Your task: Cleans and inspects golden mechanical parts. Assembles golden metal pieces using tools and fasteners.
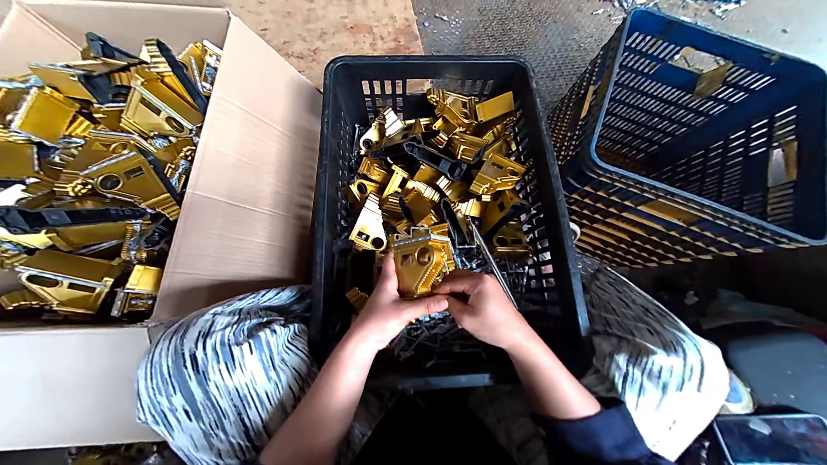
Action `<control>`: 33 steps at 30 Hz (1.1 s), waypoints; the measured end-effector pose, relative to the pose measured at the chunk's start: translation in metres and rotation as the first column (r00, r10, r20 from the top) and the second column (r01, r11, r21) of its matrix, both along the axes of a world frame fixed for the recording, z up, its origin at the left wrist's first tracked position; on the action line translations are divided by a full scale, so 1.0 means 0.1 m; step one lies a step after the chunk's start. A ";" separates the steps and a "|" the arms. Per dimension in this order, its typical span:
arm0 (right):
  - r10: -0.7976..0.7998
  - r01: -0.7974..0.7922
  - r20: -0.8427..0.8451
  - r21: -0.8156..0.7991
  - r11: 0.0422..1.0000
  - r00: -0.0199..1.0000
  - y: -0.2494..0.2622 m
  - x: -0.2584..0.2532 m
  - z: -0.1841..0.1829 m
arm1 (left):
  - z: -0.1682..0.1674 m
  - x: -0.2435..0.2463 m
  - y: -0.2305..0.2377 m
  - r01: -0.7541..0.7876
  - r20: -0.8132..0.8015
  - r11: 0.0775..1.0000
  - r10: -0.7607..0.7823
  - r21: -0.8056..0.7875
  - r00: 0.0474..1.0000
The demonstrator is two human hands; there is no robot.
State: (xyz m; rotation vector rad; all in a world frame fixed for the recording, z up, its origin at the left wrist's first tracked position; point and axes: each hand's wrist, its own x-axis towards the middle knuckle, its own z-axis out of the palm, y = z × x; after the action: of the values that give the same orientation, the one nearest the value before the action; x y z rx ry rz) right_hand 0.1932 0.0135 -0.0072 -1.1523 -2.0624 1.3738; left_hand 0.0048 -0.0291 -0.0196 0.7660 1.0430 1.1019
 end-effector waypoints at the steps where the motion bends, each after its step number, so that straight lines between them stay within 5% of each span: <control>1: -0.031 0.031 -0.001 0.072 0.997 1.000 -0.02 -0.01 -0.01 | 0.00 -0.01 0.00 0.021 -0.024 1.000 -0.021 -0.015 0.999; 5: -0.130 0.114 -0.016 0.589 0.800 0.991 -0.14 -0.07 -0.07 | -0.05 -0.04 -0.02 0.074 -0.226 0.995 -0.087 -0.066 0.970; 8: -0.105 0.095 -0.033 0.744 0.662 0.994 -0.17 -0.07 -0.09 | -0.05 -0.05 -0.02 0.126 -0.362 0.991 -0.133 -0.043 0.923; 12: -0.150 0.212 -0.150 0.653 0.727 0.977 -0.03 -0.03 -0.11 | -0.02 -0.07 -0.05 0.214 -0.311 0.972 -0.235 -0.100 0.921; 18: -0.052 0.201 -0.245 0.636 0.745 0.968 0.11 -0.01 -0.11 | -0.03 0.08 -0.15 0.187 0.115 0.976 -0.174 -0.108 0.978; 22: -0.021 0.159 -0.283 0.473 0.867 0.959 0.01 -0.03 -0.19 | -0.05 0.03 -0.16 0.229 0.106 0.973 -0.228 0.006 0.968; 27: -0.097 0.213 -0.232 0.555 0.804 0.968 -0.06 -0.03 -0.17 | -0.09 0.01 -0.17 0.308 0.203 0.951 -0.306 0.025 0.930; 33: -0.134 0.274 -0.348 0.394 0.877 0.928 -0.12 -0.04 -0.17 | -0.11 0.03 -0.20 0.299 0.207 0.954 -0.291 -0.010 0.934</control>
State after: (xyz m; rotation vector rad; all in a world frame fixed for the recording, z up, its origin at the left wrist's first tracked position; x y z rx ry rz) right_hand 0.1896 0.0018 -0.0245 -0.8660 -1.8275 0.8591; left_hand 0.0079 -0.0491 -0.0309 0.7323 0.7468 0.8758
